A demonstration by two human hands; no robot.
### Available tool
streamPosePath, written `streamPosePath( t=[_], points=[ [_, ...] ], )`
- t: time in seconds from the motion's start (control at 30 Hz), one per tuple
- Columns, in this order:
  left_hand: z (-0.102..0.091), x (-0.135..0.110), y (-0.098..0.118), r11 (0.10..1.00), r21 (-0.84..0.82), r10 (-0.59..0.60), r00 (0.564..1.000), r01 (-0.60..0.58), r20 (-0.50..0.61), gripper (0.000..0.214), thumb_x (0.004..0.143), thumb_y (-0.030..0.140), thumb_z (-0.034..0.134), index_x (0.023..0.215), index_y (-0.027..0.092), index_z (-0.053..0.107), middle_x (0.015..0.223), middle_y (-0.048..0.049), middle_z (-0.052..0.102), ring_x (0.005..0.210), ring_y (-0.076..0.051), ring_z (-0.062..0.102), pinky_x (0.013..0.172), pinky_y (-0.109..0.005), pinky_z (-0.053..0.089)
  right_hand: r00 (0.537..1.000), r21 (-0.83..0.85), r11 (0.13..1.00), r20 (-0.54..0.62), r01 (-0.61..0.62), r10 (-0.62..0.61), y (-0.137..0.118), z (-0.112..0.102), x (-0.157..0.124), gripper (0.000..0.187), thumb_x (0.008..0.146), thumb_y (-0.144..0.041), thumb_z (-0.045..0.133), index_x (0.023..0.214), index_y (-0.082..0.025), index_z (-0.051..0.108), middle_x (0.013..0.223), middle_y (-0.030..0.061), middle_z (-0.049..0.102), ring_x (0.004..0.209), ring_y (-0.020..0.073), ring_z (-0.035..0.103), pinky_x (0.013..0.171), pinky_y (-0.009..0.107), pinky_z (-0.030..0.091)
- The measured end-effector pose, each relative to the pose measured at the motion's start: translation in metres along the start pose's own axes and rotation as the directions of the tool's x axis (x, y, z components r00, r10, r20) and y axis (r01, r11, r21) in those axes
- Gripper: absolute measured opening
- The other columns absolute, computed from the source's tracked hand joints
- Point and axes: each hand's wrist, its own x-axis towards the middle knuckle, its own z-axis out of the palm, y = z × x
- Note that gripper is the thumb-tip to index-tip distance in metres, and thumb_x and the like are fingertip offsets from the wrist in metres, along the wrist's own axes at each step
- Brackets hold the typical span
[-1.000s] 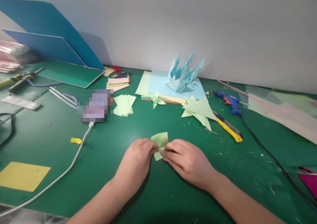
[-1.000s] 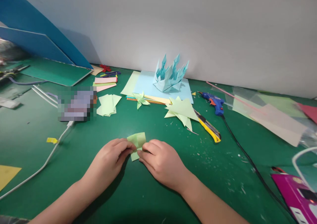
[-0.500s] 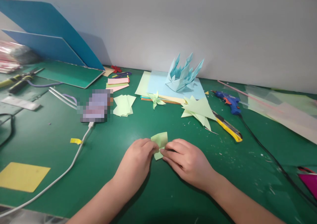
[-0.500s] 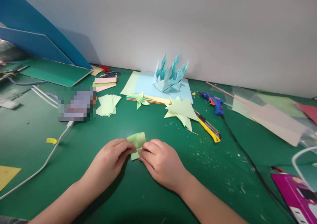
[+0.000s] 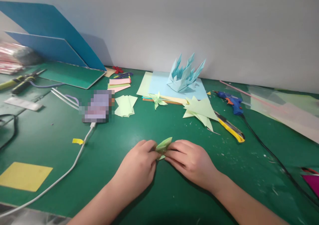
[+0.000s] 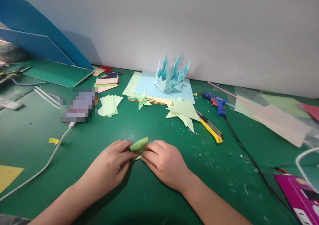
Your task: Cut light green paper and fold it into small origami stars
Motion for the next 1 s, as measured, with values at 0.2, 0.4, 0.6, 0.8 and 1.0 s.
streamPosePath(
  t=[0.2, 0.4, 0.6, 0.8, 1.0],
  points=[
    [0.0, 0.001, 0.001, 1.0, 0.003, -0.024, 0.998, 0.024, 0.05, 0.036, 0.08, -0.001, 0.039, 0.081, 0.017, 0.071, 0.08, -0.0061, 0.059, 0.073, -0.02, 0.053, 0.066, -0.032, 0.047, 0.994, -0.048, 0.994, -0.031, 0.1, -0.102, 0.001, -0.005, -0.001, 0.019, 0.093, -0.019, 0.049, 0.093, -0.017, 0.067, 0.088, 0.0049, 0.07, 0.081, 0.017, 0.06, 0.07, 0.029, 0.049],
    [0.001, 0.0, 0.001, 1.0, 0.016, -0.012, 0.999, 0.011, 0.041, 0.04, 0.075, -0.006, 0.036, 0.079, 0.017, 0.069, 0.08, -0.0056, 0.059, 0.071, -0.019, 0.052, 0.065, -0.031, 0.046, 0.978, -0.149, 0.967, 0.02, 0.207, -0.207, 0.001, -0.011, 0.001, 0.024, 0.094, -0.023, 0.047, 0.084, -0.018, 0.069, 0.066, 0.0022, 0.062, 0.061, 0.014, 0.05, 0.054, 0.027, 0.038],
    [0.0, 0.001, 0.0, 1.0, -0.001, 0.003, 0.999, -0.003, 0.037, 0.04, 0.075, -0.006, 0.035, 0.079, 0.016, 0.069, 0.08, -0.0063, 0.06, 0.071, -0.019, 0.052, 0.065, -0.032, 0.046, 0.979, -0.115, 0.973, 0.051, 0.2, -0.196, 0.002, -0.008, 0.001, 0.025, 0.095, -0.026, 0.045, 0.09, -0.019, 0.069, 0.076, 0.0041, 0.064, 0.069, 0.015, 0.052, 0.058, 0.028, 0.039],
    [0.0, 0.0, 0.0, 1.0, -0.009, -0.024, 0.997, 0.024, 0.07, 0.04, 0.077, -0.004, 0.034, 0.08, 0.016, 0.068, 0.084, -0.0077, 0.061, 0.074, -0.02, 0.053, 0.066, -0.033, 0.047, 0.983, -0.073, 0.983, 0.097, 0.166, -0.159, 0.001, -0.008, 0.001, 0.026, 0.095, -0.029, 0.044, 0.094, -0.02, 0.069, 0.083, 0.0053, 0.063, 0.073, 0.0162, 0.052, 0.062, 0.029, 0.04],
    [0.0, -0.001, 0.0, 1.0, -0.014, -0.011, 0.995, 0.012, 0.095, 0.039, 0.073, -0.006, 0.035, 0.08, 0.016, 0.067, 0.082, -0.0068, 0.06, 0.075, -0.019, 0.053, 0.069, -0.033, 0.047, 0.981, -0.069, 0.984, 0.115, 0.166, -0.157, -0.003, -0.005, 0.003, 0.023, 0.094, -0.029, 0.046, 0.1, -0.022, 0.068, 0.089, 0.0052, 0.064, 0.079, 0.0173, 0.052, 0.066, 0.031, 0.04]
  ],
)
